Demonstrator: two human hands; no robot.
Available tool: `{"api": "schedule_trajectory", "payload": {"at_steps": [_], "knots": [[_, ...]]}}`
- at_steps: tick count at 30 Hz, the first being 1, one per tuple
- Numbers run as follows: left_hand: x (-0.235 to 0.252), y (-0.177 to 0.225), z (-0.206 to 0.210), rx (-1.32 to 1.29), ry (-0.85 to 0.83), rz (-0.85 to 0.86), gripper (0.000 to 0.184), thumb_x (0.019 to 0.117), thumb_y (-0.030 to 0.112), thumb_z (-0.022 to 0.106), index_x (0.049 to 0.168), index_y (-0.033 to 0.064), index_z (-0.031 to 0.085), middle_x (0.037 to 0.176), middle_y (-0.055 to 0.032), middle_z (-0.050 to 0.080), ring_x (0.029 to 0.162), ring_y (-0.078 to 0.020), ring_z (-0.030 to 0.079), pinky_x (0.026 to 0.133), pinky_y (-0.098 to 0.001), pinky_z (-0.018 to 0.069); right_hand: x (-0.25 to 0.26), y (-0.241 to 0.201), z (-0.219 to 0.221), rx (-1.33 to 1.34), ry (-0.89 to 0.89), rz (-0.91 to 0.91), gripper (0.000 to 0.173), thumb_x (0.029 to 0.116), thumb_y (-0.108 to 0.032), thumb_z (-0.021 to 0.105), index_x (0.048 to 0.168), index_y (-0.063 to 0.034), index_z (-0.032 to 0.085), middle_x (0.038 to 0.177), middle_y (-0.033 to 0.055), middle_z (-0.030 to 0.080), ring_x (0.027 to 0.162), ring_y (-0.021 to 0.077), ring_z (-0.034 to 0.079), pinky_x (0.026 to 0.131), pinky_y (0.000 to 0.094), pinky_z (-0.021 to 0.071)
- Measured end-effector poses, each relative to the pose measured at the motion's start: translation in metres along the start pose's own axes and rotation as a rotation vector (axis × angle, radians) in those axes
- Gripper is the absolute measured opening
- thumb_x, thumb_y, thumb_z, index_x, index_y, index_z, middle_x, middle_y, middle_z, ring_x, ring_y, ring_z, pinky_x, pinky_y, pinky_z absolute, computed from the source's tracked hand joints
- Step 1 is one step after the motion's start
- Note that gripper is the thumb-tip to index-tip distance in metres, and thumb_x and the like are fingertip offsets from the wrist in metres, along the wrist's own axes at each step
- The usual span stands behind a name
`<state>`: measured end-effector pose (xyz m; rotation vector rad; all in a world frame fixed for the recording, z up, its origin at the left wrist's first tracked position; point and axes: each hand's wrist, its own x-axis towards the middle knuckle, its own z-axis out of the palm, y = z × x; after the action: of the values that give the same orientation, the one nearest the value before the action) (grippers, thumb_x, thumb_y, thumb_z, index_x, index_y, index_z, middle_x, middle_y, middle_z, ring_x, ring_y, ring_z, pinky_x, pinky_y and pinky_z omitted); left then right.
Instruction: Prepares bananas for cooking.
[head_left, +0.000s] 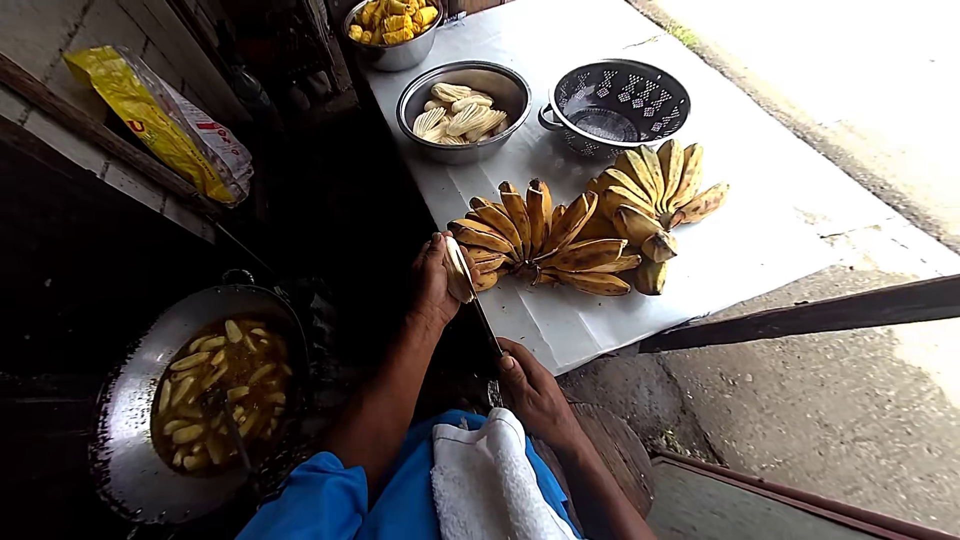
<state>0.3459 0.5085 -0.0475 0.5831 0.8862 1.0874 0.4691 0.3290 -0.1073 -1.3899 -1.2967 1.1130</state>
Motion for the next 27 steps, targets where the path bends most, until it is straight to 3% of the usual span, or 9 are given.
{"api": "schedule_trajectory", "payload": {"at_steps": [8, 13, 16, 18, 21, 23, 25, 27], "knots": [[-0.014, -0.033, 0.010, 0.068, 0.015, 0.087, 0.032, 0.1110, 0.040, 0.041, 0.124, 0.0151, 0.057, 0.090, -0.0056, 0.062, 0.068, -0.0167, 0.064, 0.061, -0.0325, 0.0581, 0.050, -0.003, 0.002, -0.314, 0.089, 0.014, 0.051, 0.1101, -0.048, 0.030, 0.141, -0.0167, 0.056, 0.085, 0.0050, 0.067, 0.071, 0.0184, 0.065, 0.070, 0.0439, 0.0557], [-0.010, -0.031, 0.008, 0.110, 0.011, 0.174, 0.034, 0.1129, 0.031, 0.037, 0.127, 0.0089, 0.057, 0.090, -0.0113, 0.064, 0.069, -0.0219, 0.066, 0.062, -0.0377, 0.0602, 0.024, 0.000, 0.004, -0.350, 0.093, 0.042, 0.053, 0.1101, -0.046, 0.028, 0.144, -0.0154, 0.054, 0.089, 0.0056, 0.070, 0.075, 0.0205, 0.068, 0.067, 0.0458, 0.0561], [-0.011, -0.040, 0.014, 0.118, 0.010, 0.156, 0.034, 0.1134, 0.027, 0.035, 0.129, 0.0054, 0.056, 0.089, -0.0127, 0.064, 0.068, -0.0228, 0.066, 0.062, -0.0379, 0.0608, 0.038, 0.006, 0.000, -0.321, 0.112, 0.032, 0.050, 0.1106, -0.044, 0.029, 0.143, -0.0154, 0.055, 0.099, 0.0072, 0.072, 0.084, 0.0213, 0.070, 0.075, 0.0468, 0.0570], [-0.010, -0.041, 0.020, 0.089, 0.020, 0.114, 0.034, 0.1134, 0.027, 0.035, 0.127, 0.0037, 0.056, 0.088, -0.0135, 0.064, 0.068, -0.0235, 0.066, 0.062, -0.0381, 0.0608, 0.044, 0.006, -0.004, -0.294, 0.116, 0.028, 0.049, 0.1105, -0.043, 0.031, 0.143, -0.0156, 0.055, 0.098, 0.0074, 0.072, 0.084, 0.0210, 0.070, 0.076, 0.0468, 0.0572], [-0.001, -0.035, 0.025, 0.024, -0.039, 0.067, 0.034, 0.1131, 0.030, 0.036, 0.126, 0.0043, 0.054, 0.087, -0.0147, 0.064, 0.070, -0.0251, 0.067, 0.065, -0.0400, 0.0615, 0.031, 0.002, -0.004, -0.070, 0.158, -0.022, 0.047, 0.1106, -0.040, 0.038, 0.143, -0.0117, 0.055, 0.079, 0.0021, 0.064, 0.061, 0.0131, 0.059, 0.060, 0.0349, 0.0546], [0.001, -0.035, 0.026, -0.003, -0.131, 0.061, 0.033, 0.1125, 0.026, 0.038, 0.134, 0.0066, 0.053, 0.094, -0.0136, 0.064, 0.080, -0.0251, 0.068, 0.077, -0.0427, 0.0610, 0.023, -0.005, 0.004, 0.242, 0.255, -0.026, 0.047, 0.1082, -0.032, 0.048, 0.144, -0.0019, 0.052, 0.082, 0.0021, 0.066, 0.056, 0.0100, 0.057, 0.051, 0.0275, 0.0524], [-0.006, -0.041, 0.027, -0.007, -0.216, 0.056, 0.027, 0.1100, 0.016, 0.042, 0.133, 0.0081, 0.054, 0.105, -0.0135, 0.067, 0.093, -0.0264, 0.068, 0.089, -0.0474, 0.0580, 0.025, -0.009, 0.008, 0.596, 0.344, 0.059, 0.042, 0.1050, -0.027, 0.057, 0.134, 0.0019, 0.051, 0.093, 0.0107, 0.073, 0.052, 0.0119, 0.058, 0.046, 0.0256, 0.0502], [-0.019, -0.047, 0.029, 0.085, -0.257, 0.063, 0.025, 0.1049, 0.005, 0.050, 0.128, 0.0076, 0.058, 0.113, -0.0140, 0.068, 0.103, -0.0278, 0.068, 0.092, -0.0480, 0.0571, 0.032, -0.008, 0.001, 0.847, 0.442, 0.150, 0.032, 0.1040, -0.020, 0.060, 0.122, 0.0050, 0.051, 0.095, 0.0192, 0.074, 0.052, 0.0162, 0.062, 0.046, 0.0269, 0.0524]]}}
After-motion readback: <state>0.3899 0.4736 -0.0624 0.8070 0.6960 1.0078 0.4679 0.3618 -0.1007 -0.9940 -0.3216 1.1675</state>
